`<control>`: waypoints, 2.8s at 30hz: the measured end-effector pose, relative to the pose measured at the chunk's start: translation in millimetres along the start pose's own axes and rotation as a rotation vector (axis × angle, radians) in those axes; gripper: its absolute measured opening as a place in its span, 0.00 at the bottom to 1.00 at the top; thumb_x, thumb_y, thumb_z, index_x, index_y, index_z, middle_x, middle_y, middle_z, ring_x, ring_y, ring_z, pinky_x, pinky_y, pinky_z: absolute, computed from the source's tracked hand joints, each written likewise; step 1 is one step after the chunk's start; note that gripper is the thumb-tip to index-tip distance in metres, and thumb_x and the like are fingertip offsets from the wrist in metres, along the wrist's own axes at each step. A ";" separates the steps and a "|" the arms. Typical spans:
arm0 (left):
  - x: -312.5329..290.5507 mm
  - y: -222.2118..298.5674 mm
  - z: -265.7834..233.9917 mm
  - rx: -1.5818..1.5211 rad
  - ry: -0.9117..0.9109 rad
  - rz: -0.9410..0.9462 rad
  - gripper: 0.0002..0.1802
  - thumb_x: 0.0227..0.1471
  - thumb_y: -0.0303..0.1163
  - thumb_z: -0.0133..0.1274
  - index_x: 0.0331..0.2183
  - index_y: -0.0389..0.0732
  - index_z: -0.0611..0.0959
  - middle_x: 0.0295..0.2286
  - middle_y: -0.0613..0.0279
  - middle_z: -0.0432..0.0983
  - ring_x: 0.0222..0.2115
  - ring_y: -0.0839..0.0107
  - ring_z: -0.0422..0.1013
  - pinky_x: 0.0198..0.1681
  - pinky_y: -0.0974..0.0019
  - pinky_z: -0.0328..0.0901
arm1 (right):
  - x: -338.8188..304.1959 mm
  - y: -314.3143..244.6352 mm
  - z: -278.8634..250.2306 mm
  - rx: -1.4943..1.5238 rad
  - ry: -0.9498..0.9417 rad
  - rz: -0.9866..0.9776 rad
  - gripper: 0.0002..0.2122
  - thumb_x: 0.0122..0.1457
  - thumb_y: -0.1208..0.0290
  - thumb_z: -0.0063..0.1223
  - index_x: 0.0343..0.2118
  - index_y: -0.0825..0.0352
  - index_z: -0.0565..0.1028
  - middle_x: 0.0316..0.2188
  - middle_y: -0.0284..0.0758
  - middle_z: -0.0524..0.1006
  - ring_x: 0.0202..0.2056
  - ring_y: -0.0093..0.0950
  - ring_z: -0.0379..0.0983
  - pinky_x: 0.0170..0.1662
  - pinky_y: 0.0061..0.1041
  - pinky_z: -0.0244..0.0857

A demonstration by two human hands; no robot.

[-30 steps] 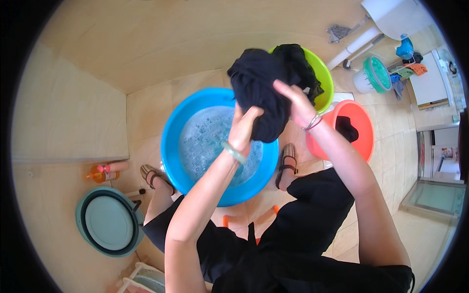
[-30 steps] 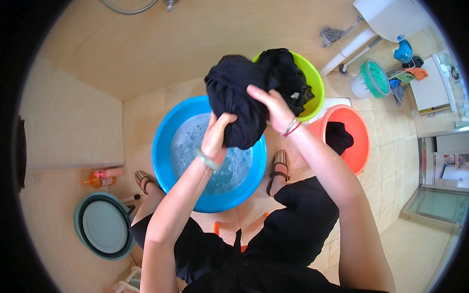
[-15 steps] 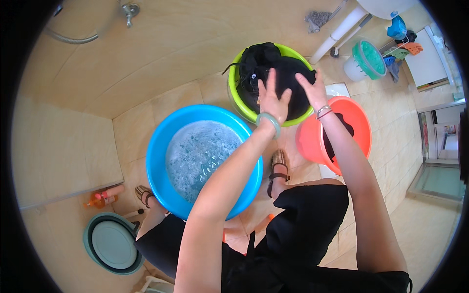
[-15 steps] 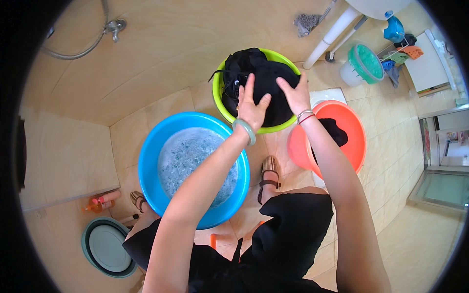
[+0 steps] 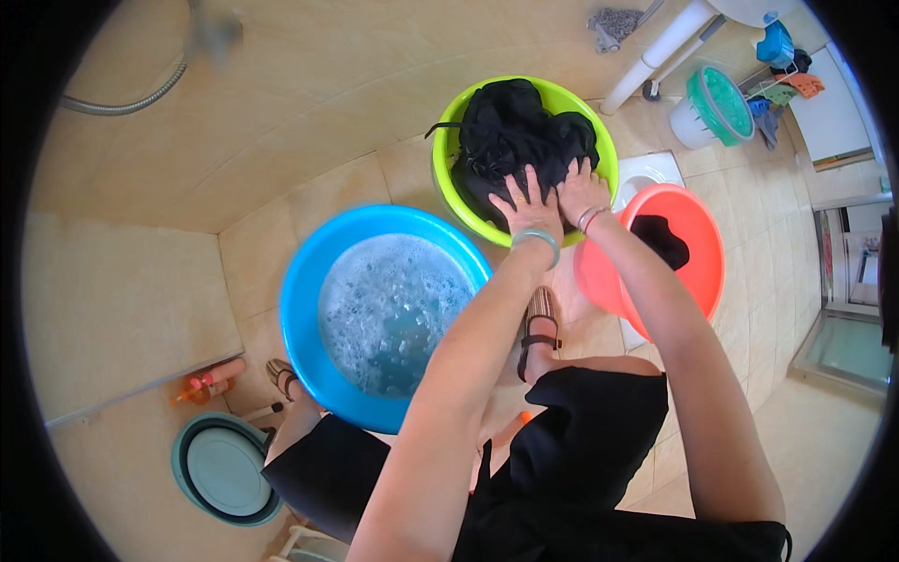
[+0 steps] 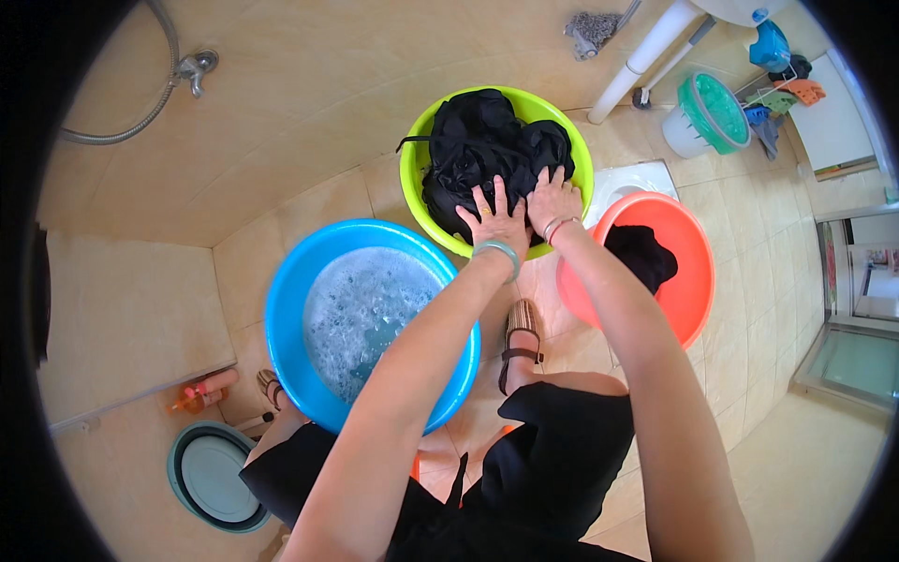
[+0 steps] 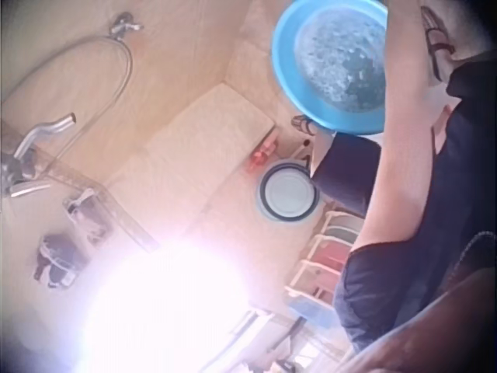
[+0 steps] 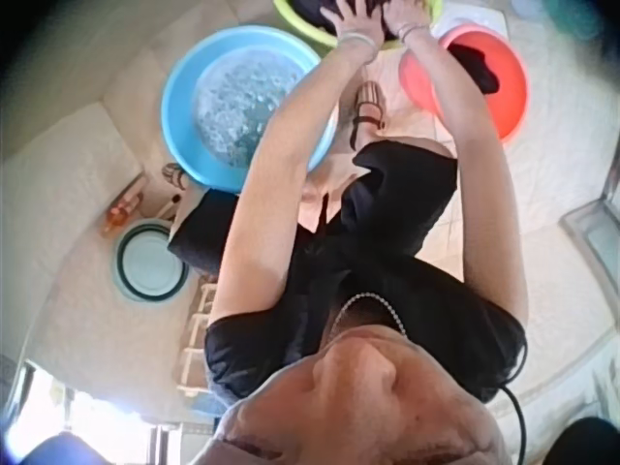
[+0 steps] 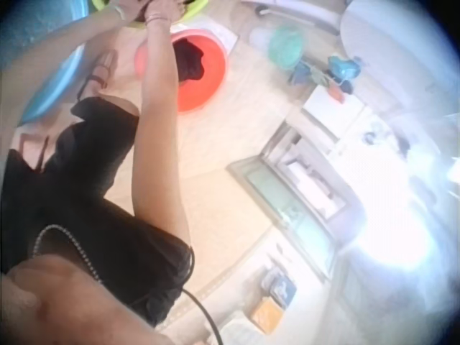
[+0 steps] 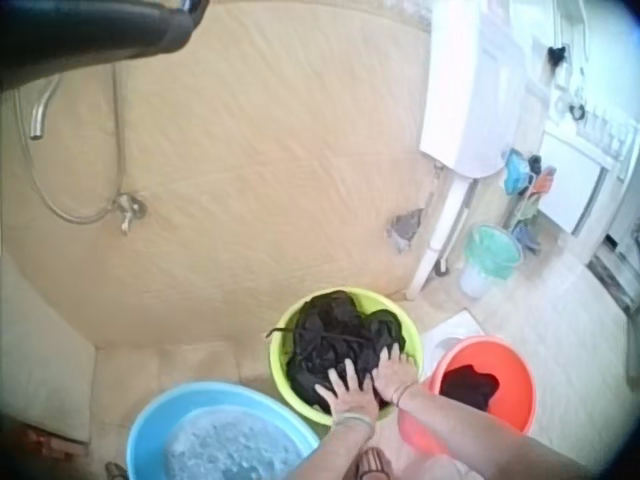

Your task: The person is hand-washing dark-colored clothes in a blue basin filled with soapy water. They scrub and agitate the garments, then transfer them to a green bucket. Finally, they pick up a small yellow cloth and begin washing it in the same basin.

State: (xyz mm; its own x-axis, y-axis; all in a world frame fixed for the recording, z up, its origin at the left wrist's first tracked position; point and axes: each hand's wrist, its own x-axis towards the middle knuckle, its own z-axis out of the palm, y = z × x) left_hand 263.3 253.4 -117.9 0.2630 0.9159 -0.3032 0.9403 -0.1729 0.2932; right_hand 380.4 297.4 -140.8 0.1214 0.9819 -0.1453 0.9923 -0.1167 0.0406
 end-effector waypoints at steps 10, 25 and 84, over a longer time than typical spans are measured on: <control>-75.6 -116.7 -37.6 -0.935 0.270 0.040 0.22 0.56 0.30 0.54 0.53 0.47 0.76 0.49 0.57 0.74 0.43 0.63 0.74 0.46 0.63 0.69 | -2.4 -108.3 -88.5 0.222 0.468 -0.541 0.30 0.55 0.61 0.56 0.61 0.57 0.61 0.59 0.38 0.67 0.56 0.39 0.65 0.53 0.44 0.62; -260.4 -206.2 -92.8 -2.164 0.276 -0.278 0.34 0.63 0.56 0.41 0.63 0.49 0.61 0.62 0.59 0.55 0.61 0.60 0.54 0.60 0.50 0.54 | -176.2 -243.9 -128.3 1.250 -0.974 -0.386 0.34 0.62 0.35 0.35 0.60 0.59 0.67 0.61 0.36 0.65 0.63 0.31 0.56 0.58 0.38 0.56; -1062.4 -268.1 -149.7 -1.150 2.616 -0.071 0.23 0.65 0.42 0.39 0.55 0.38 0.65 0.57 0.59 0.59 0.53 0.62 0.63 0.57 0.57 0.58 | -1018.9 -659.8 -296.9 1.206 -0.664 -2.063 0.11 0.48 0.75 0.59 0.36 0.68 0.80 0.41 0.43 0.74 0.45 0.41 0.72 0.47 0.36 0.69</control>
State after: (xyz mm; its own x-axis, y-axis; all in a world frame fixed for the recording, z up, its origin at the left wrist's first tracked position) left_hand -300.6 -619.1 261.3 -0.9052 -0.3776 0.1950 0.4189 -0.7157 0.5588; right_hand -404.9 -581.7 273.9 -0.7951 -0.1892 0.5762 -0.6064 0.2461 -0.7561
